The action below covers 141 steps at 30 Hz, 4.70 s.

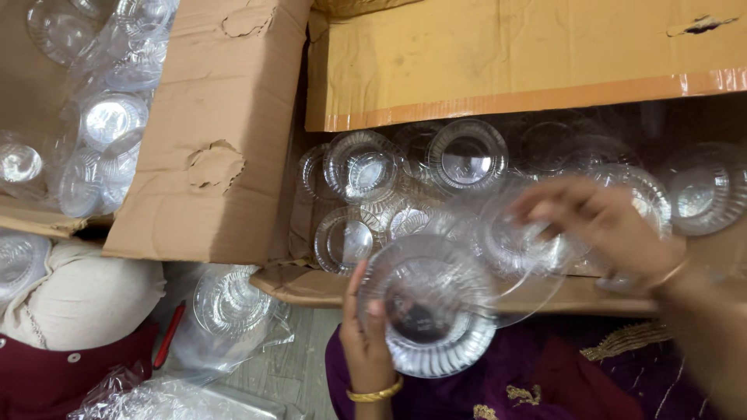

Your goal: The person sits on the floor and repeatedly picks clear plastic plates from a cardboard box, separates them, and stacks them in a pile on their lap. The person handles the plates one at a time, occasionally adjusting the stack.

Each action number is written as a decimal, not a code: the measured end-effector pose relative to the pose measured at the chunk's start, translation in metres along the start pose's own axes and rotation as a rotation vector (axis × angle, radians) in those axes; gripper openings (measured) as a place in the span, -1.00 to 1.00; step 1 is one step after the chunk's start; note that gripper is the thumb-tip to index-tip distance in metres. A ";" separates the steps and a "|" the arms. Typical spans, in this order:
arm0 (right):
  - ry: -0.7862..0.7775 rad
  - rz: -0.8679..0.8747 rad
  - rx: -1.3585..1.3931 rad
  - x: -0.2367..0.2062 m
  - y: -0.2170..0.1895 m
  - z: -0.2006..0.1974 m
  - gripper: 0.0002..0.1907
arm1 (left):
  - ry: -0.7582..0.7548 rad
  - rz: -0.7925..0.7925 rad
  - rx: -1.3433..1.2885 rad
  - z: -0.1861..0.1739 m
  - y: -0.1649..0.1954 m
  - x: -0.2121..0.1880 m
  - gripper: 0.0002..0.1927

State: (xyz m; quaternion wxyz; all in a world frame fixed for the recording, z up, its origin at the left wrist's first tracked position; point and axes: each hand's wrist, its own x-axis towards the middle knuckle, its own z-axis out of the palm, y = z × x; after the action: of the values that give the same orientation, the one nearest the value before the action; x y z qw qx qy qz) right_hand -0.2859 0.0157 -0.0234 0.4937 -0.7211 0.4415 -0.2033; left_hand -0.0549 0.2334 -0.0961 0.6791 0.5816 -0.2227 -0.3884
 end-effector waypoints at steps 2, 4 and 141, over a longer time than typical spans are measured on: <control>-0.157 -0.031 -0.099 -0.016 0.009 0.035 -0.54 | -0.048 0.134 0.146 0.015 -0.004 -0.002 -0.47; -0.243 0.067 0.004 -0.027 0.023 0.052 -0.33 | -0.119 0.224 0.258 0.032 -0.006 -0.009 -0.49; 0.447 0.375 1.044 -0.216 0.066 -0.027 -0.42 | -0.311 0.621 0.312 0.053 0.031 -0.044 -0.87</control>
State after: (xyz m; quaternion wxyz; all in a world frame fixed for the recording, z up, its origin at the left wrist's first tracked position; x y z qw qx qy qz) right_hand -0.4478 0.1738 -0.0396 0.7055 -0.2326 0.4959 -0.4498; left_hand -0.1134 0.2358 -0.0478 0.6259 0.5168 -0.5454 -0.2091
